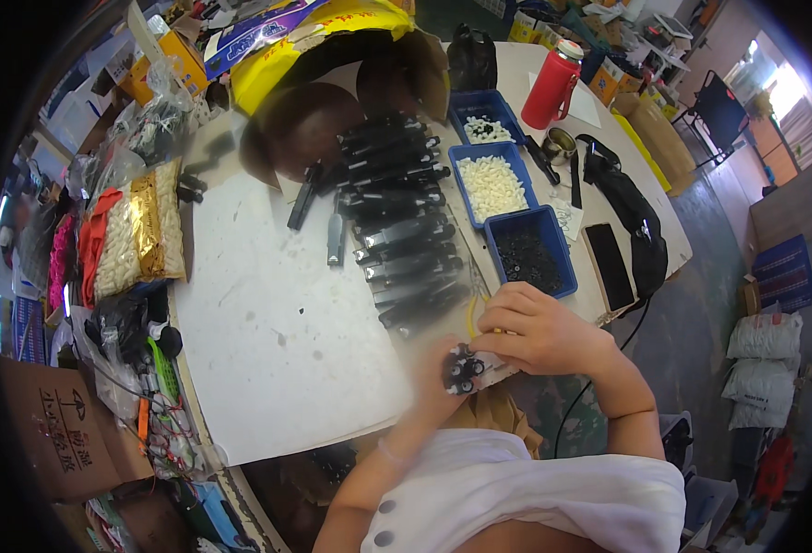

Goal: Manually assembling small plastic components by inserting white pins into a black circular base at a workbench.

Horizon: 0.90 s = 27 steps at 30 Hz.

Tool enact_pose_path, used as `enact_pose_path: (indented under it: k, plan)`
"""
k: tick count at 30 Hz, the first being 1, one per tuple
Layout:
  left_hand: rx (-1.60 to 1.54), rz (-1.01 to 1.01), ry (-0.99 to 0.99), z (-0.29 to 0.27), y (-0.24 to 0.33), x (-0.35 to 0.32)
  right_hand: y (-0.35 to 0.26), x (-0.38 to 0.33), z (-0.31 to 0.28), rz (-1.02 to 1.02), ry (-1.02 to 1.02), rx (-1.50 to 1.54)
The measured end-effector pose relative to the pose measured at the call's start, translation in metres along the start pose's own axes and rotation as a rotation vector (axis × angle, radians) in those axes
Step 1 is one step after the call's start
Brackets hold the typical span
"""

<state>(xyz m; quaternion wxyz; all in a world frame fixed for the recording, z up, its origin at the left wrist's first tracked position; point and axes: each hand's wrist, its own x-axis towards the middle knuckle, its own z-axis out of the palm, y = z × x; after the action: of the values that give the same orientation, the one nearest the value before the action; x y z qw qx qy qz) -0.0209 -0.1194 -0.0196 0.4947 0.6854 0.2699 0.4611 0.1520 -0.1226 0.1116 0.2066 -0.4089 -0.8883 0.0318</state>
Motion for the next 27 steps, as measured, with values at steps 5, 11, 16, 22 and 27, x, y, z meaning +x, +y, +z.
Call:
enact_pose_path:
  k: [5, 11, 16, 22, 27]
  plan:
    - [0.022, -0.018, -0.008, -0.002, 0.009, 0.004, 0.005, 0.003, 0.0, -0.054, -0.037, 0.081]
    - [0.058, 0.034, 0.063, -0.001, -0.014, -0.008, 0.045, -0.009, -0.003, 0.221, 0.187, 0.086]
    - [0.066, 0.006, 0.028, 0.0, -0.016, -0.008, 0.106, -0.041, 0.019, 0.551, 0.177, -0.304]
    - [0.061, -0.003, 0.035, -0.001, -0.016, -0.007, 0.105, -0.039, 0.034, 0.521, 0.129, -0.341]
    - [0.085, -0.015, 0.046, -0.002, -0.016, -0.009, 0.108, -0.032, 0.041, 0.465, 0.153, -0.385]
